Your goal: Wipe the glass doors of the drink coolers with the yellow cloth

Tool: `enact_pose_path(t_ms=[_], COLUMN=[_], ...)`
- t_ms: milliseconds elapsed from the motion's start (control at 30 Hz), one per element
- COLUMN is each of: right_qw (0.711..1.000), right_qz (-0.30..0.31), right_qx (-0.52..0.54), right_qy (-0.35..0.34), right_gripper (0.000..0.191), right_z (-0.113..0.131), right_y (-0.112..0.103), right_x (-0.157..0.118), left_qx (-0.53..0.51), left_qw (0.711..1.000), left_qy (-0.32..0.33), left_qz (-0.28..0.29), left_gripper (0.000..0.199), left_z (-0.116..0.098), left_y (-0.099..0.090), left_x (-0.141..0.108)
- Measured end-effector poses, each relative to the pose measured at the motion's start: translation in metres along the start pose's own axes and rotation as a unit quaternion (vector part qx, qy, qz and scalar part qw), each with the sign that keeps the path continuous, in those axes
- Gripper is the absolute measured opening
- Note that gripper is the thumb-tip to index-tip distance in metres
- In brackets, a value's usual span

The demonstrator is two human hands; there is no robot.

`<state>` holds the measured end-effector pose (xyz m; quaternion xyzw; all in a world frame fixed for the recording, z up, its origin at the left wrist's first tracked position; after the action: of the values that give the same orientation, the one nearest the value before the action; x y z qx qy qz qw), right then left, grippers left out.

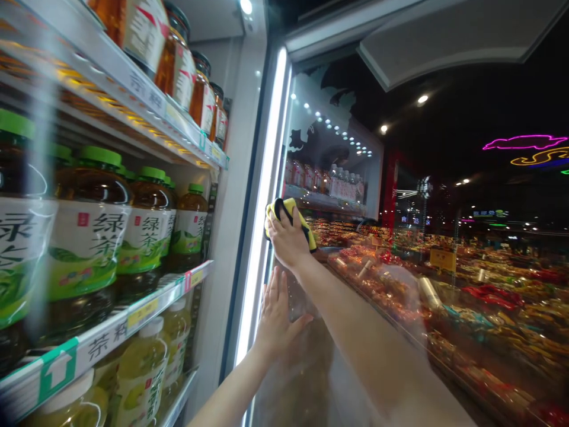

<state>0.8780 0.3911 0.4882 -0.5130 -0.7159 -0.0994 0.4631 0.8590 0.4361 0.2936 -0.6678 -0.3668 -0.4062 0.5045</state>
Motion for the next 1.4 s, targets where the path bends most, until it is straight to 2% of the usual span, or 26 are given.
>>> enact_pose_path(t_ms=[67,133,167,200,300,367,400,500,567,633,667,733,800,833,900,967,1033,1100,1167,1267,1333,1400], right_qw=[0.997,0.990,0.989,0.991,0.999,0.998,0.998,0.998,0.996,0.998,1.000,0.997,0.992,0.991,0.995,1.000,1.000,1.000,0.995,0.985,0.986,0.992], right_qz=[0.018,0.027,0.025,0.016,-0.026,-0.030,-0.021,0.021,0.026,0.003,-0.012,-0.051,-0.073,-0.072,-0.046,-0.012,-0.006,-0.005,-0.027,-0.055,-0.043,-0.020], right_qx=[0.017,0.034,0.039,0.041,0.043,0.044,0.045,0.040,0.032,0.017,0.006,-0.011,-0.018,-0.019,-0.017,-0.014,-0.017,-0.027,-0.040,-0.051,-0.053,-0.054], right_qy=[-0.074,-0.137,-0.144,-0.130,-0.020,0.028,0.029,-0.040,-0.074,-0.055,-0.025,0.054,0.104,0.112,0.085,0.021,-0.016,0.013,0.086,0.157,0.151,0.115], right_gripper=[0.045,0.043,0.043,0.045,0.053,0.055,0.054,0.050,0.050,0.052,0.055,0.060,0.061,0.059,0.056,0.054,0.054,0.057,0.060,0.062,0.063,0.064], right_z=[0.006,-0.005,-0.015,-0.026,-0.045,-0.035,-0.025,0.005,0.005,-0.018,-0.035,-0.068,-0.084,-0.084,-0.070,-0.049,-0.039,-0.048,-0.069,-0.090,-0.089,-0.082], right_y=[0.002,-0.005,-0.011,-0.016,-0.025,-0.017,-0.011,0.002,-0.003,-0.020,-0.030,-0.050,-0.060,-0.060,-0.051,-0.042,-0.042,-0.051,-0.065,-0.077,-0.076,-0.073], right_x=[-0.029,-0.047,-0.048,-0.043,-0.010,0.004,0.003,-0.032,-0.067,-0.091,-0.095,-0.090,-0.078,-0.076,-0.085,-0.114,-0.149,-0.169,-0.167,-0.142,-0.136,-0.148], left_qx=[-0.009,-0.019,-0.023,-0.026,-0.030,-0.030,-0.030,-0.030,-0.028,-0.023,-0.019,-0.012,-0.009,-0.011,-0.015,-0.018,-0.019,-0.017,-0.012,-0.006,-0.011,-0.020], left_qw=[1.000,1.000,0.999,0.999,0.999,0.999,0.999,0.999,0.999,0.999,0.999,0.999,0.999,0.999,0.999,1.000,1.000,0.999,0.997,0.996,0.995,0.995], left_qy=[-0.012,-0.021,-0.023,-0.024,-0.020,-0.020,-0.021,-0.035,-0.045,-0.044,-0.039,-0.035,-0.036,-0.035,-0.027,-0.014,0.007,0.038,0.072,0.092,0.095,0.101], left_qz=[-0.004,0.003,0.008,0.014,0.026,0.024,0.020,0.001,-0.012,-0.016,-0.015,-0.016,-0.020,-0.021,-0.019,-0.011,0.001,0.013,0.020,0.012,0.005,0.002], left_gripper=[0.120,0.115,0.114,0.113,0.114,0.113,0.113,0.109,0.105,0.103,0.103,0.102,0.102,0.103,0.105,0.106,0.105,0.105,0.106,0.110,0.113,0.114], left_z=[0.001,0.001,0.001,0.000,-0.002,-0.003,-0.003,-0.004,-0.004,-0.004,-0.004,-0.005,-0.007,-0.009,-0.014,-0.021,-0.028,-0.035,-0.043,-0.056,-0.067,-0.078], left_y=[0.003,0.005,0.005,0.004,0.001,-0.001,-0.001,-0.002,-0.003,-0.003,-0.002,-0.003,-0.005,-0.007,-0.012,-0.018,-0.024,-0.029,-0.030,-0.027,-0.023,-0.018], left_x=[-0.009,-0.016,-0.017,-0.018,-0.017,-0.015,-0.015,-0.018,-0.020,-0.021,-0.021,-0.020,-0.017,-0.015,-0.009,-0.001,0.007,0.015,0.025,0.041,0.051,0.057])
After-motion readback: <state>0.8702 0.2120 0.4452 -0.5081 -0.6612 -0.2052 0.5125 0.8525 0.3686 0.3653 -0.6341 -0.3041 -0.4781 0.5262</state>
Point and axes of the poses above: each hand's wrist, its own x-axis towards the middle knuckle, its own y-axis out of the palm, z = x × y, the point moved 3 cm from there along x, towards the middle knuckle
